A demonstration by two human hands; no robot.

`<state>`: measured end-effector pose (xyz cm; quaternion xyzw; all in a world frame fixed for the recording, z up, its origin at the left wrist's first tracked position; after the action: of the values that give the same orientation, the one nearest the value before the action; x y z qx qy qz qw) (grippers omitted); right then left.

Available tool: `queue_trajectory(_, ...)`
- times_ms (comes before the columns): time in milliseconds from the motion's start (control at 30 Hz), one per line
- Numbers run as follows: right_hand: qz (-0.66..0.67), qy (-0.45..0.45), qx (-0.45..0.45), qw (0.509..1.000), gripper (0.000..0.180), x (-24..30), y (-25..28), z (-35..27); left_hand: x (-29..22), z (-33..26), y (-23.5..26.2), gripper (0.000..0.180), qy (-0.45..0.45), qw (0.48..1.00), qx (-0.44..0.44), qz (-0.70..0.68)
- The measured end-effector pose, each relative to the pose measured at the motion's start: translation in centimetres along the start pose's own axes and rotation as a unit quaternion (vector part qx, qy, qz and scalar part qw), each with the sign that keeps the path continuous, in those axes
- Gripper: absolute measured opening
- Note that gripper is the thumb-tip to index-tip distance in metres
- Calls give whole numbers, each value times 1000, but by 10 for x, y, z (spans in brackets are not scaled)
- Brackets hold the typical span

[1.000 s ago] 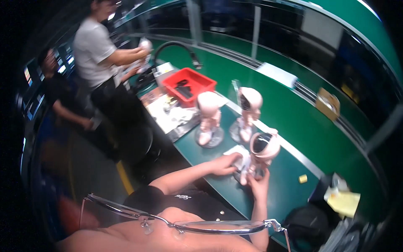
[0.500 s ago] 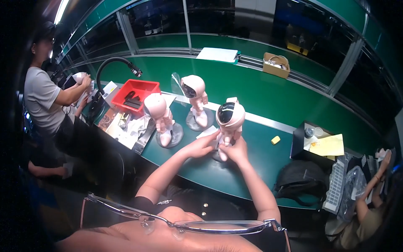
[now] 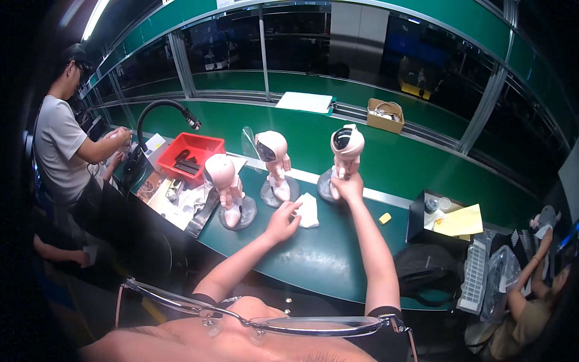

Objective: Assembling and cleaning astronaut-themed lamp figurines at a factory workbench.

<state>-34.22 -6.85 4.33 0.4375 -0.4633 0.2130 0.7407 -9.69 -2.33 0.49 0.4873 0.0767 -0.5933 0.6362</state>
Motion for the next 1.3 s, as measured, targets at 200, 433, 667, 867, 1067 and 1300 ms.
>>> queue_trajectory(200,-18,17,-4,1000,47,-4,-3,19,-63,104,4,46,-32,983,-91,-158)
queue_trajectory(433,-17,-10,6,1000,49,1,0,25,-67,162,10,57,155,843,43,-513)
queue_trajectory(667,-3,5,35,999,48,-2,-11,27,-23,48,-3,38,84,950,104,-281)
queue_trajectory(867,32,4,59,998,46,-22,-17,23,-15,0,-11,31,-120,986,-45,102)
queue_trajectory(1067,58,12,93,994,51,-8,-21,-4,3,-10,-11,15,-55,987,17,152)
queue_trajectory(1300,28,-12,106,994,55,18,-13,-45,-15,-11,25,13,50,992,-80,-81)
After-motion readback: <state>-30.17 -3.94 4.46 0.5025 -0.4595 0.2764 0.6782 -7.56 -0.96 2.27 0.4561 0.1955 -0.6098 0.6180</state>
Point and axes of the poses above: each hand's wrist, its own z-axis towards the middle knuckle, its own y-axis out of the back of the hand, x = y × z, the point moved 1 cm from there along z, towards the middle knuckle, and after that the axes turned 3 degrees about -y, right-handed, at the moved point
